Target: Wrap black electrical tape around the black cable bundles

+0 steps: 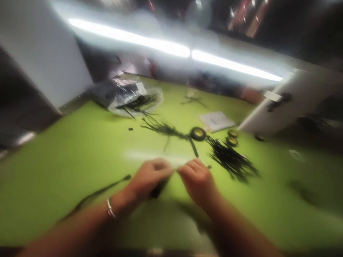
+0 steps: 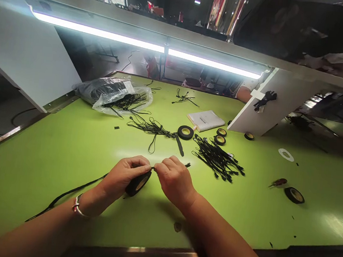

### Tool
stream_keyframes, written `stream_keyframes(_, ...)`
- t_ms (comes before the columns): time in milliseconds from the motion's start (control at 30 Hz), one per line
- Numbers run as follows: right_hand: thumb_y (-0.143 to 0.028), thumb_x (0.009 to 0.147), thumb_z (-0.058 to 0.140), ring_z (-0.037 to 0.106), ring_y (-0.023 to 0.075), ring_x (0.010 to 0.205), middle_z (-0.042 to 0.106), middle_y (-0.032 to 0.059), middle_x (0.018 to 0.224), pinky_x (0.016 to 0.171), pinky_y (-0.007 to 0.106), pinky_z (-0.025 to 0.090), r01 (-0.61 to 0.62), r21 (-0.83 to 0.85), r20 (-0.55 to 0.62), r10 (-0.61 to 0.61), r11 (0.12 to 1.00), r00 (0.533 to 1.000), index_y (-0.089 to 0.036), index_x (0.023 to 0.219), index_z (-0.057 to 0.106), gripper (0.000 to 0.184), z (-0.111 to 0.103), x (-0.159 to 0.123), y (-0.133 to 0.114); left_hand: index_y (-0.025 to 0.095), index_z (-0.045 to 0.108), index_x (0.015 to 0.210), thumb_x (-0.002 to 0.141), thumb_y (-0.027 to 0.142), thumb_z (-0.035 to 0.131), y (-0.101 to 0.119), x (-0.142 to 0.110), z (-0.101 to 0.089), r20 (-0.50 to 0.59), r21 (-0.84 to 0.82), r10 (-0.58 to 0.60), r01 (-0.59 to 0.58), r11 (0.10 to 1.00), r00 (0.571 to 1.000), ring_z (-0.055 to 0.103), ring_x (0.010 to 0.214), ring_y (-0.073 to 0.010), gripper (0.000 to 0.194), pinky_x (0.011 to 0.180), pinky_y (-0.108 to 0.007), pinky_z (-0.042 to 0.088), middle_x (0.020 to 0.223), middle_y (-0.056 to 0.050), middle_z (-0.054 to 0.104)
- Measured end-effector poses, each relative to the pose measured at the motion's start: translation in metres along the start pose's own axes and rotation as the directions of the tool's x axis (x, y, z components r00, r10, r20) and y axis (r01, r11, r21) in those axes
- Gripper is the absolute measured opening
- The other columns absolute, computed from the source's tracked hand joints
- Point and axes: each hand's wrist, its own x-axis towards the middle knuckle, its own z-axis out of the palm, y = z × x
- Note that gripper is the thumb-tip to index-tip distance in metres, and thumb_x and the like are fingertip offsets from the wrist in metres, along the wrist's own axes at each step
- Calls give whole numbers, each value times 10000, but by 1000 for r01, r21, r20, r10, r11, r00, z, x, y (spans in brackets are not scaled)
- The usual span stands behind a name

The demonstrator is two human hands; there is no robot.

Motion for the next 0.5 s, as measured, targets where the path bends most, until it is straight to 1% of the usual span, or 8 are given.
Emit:
stream_keyframes(67, -147, 889, 495, 497, 152, 696, 579, 24, 727, 639, 263, 408, -70, 114, 86, 60, 991, 995, -195, 817, 585, 125, 0, 0, 0, 161, 639, 640, 741, 343, 693, 3, -1, 1, -28, 138, 130, -125, 983, 991, 542, 682, -155, 214, 663, -278, 435, 708, -34, 610)
stream_keyframes(133, -169, 879, 518, 512, 137, 665, 596, 17, 746, 620, 252, 406, -142, 152, 218, 107, 978, 970, -195, 812, 571, 89, -2, 0, -2, 170, 638, 630, 760, 296, 668, 5, -3, 2, -23, 268, 263, -247, 931, 965, 549, 699, -165, 183, 690, -288, 438, 720, -42, 615)
stream_keyframes(167, -169, 876, 519, 505, 128, 634, 593, 7, 722, 597, 245, 395, -177, 144, 275, 132, 974, 952, -194, 782, 561, 106, -3, 0, -3, 173, 639, 631, 771, 278, 652, 6, -3, 3, -11, 313, 312, -293, 903, 950, 549, 701, -166, 175, 697, -290, 438, 723, -44, 614)
stream_keyframes(233, -173, 881, 511, 479, 112, 583, 572, -13, 662, 561, 231, 370, -237, 157, 352, 169, 959, 920, -193, 709, 536, 175, -6, 2, -4, 177, 641, 643, 789, 257, 629, 8, -4, 4, 23, 356, 368, -352, 866, 929, 551, 706, -166, 167, 704, -292, 441, 730, -47, 612)
stream_keyframes(300, -182, 886, 506, 467, 99, 570, 557, -29, 631, 549, 216, 363, -299, 249, 379, 192, 921, 905, -190, 669, 522, 218, -10, 4, -5, 178, 641, 658, 797, 252, 623, 10, -4, 3, 47, 358, 378, -369, 858, 924, 557, 711, -167, 159, 711, -293, 444, 730, -45, 612)
stream_keyframes(367, -195, 896, 492, 457, 86, 557, 534, -42, 601, 541, 201, 362, -363, 366, 391, 213, 857, 896, -186, 638, 515, 259, -13, 6, -3, 177, 639, 666, 793, 266, 635, 10, -4, 3, 57, 328, 360, -358, 874, 931, 568, 725, -170, 155, 722, -295, 448, 736, -46, 620)
stream_keyframes(433, -206, 893, 493, 443, 80, 544, 502, -50, 568, 528, 193, 357, -421, 434, 396, 252, 796, 883, -181, 597, 504, 297, -15, 7, -2, 174, 634, 685, 792, 296, 644, 8, -3, 3, 67, 258, 304, -310, 915, 950, 578, 745, -174, 163, 724, -292, 453, 764, -50, 633)
stream_keyframes(500, -201, 869, 521, 442, 79, 543, 493, -52, 557, 520, 190, 354, -460, 465, 391, 291, 756, 873, -177, 583, 515, 287, -15, 7, -1, 168, 626, 722, 798, 335, 644, 6, -2, 3, 94, 166, 208, -221, 961, 974, 583, 741, -169, 185, 699, -282, 458, 783, -49, 641)
